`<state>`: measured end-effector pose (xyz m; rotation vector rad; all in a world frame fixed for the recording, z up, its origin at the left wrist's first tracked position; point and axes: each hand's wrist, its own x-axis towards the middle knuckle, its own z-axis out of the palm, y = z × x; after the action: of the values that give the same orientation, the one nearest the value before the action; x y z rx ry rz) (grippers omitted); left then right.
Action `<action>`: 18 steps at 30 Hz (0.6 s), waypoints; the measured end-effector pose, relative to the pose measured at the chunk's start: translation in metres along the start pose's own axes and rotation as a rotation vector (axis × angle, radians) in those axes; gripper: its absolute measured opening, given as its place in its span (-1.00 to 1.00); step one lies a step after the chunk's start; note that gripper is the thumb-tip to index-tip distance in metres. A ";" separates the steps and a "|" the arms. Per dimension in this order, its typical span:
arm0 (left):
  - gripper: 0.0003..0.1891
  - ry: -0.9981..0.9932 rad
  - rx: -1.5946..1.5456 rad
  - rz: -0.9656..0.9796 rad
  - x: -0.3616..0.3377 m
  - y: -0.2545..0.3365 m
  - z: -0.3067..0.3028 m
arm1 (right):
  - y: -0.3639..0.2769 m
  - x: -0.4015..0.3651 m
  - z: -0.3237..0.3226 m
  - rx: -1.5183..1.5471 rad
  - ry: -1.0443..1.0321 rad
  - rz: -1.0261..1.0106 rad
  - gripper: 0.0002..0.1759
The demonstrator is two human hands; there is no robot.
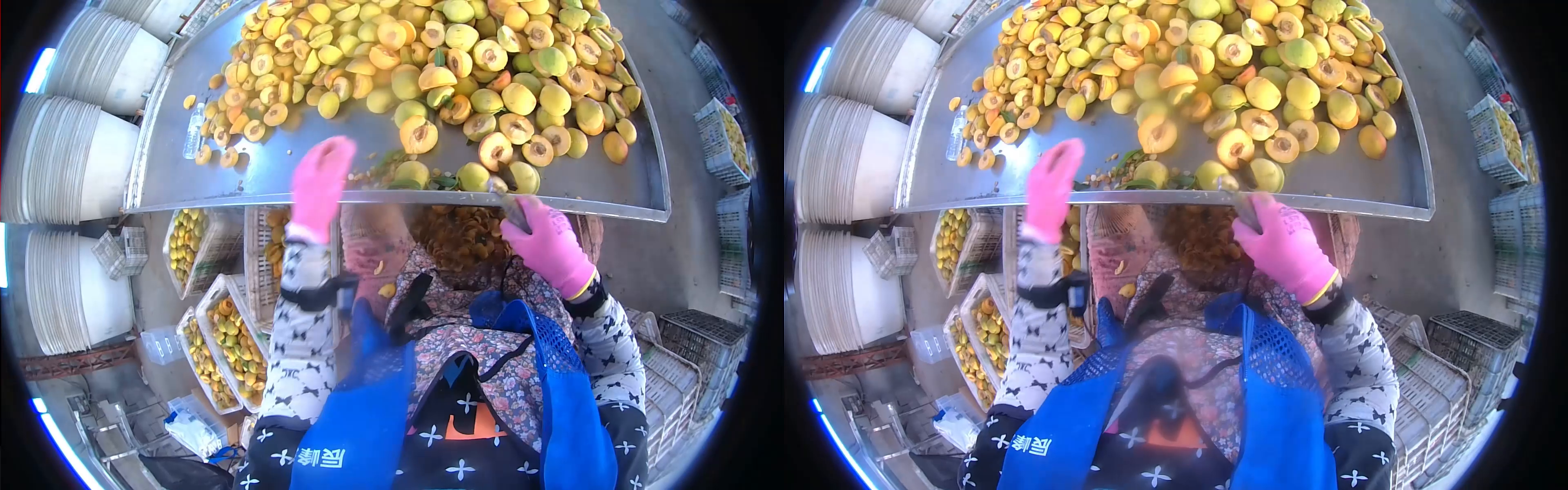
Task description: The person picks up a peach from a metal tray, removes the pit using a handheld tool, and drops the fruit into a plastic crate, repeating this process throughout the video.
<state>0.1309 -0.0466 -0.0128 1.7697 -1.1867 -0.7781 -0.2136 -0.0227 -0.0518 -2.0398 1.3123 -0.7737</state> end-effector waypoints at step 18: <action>-0.53 -0.305 -1.022 -0.130 0.017 -0.019 0.052 | 0.023 -0.032 0.023 -0.466 -0.121 0.085 -0.71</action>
<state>0.1010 -0.0742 -0.0534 0.8869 -0.6292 -1.4414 -0.2212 0.0033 -0.0890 -2.3201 1.6090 -0.3158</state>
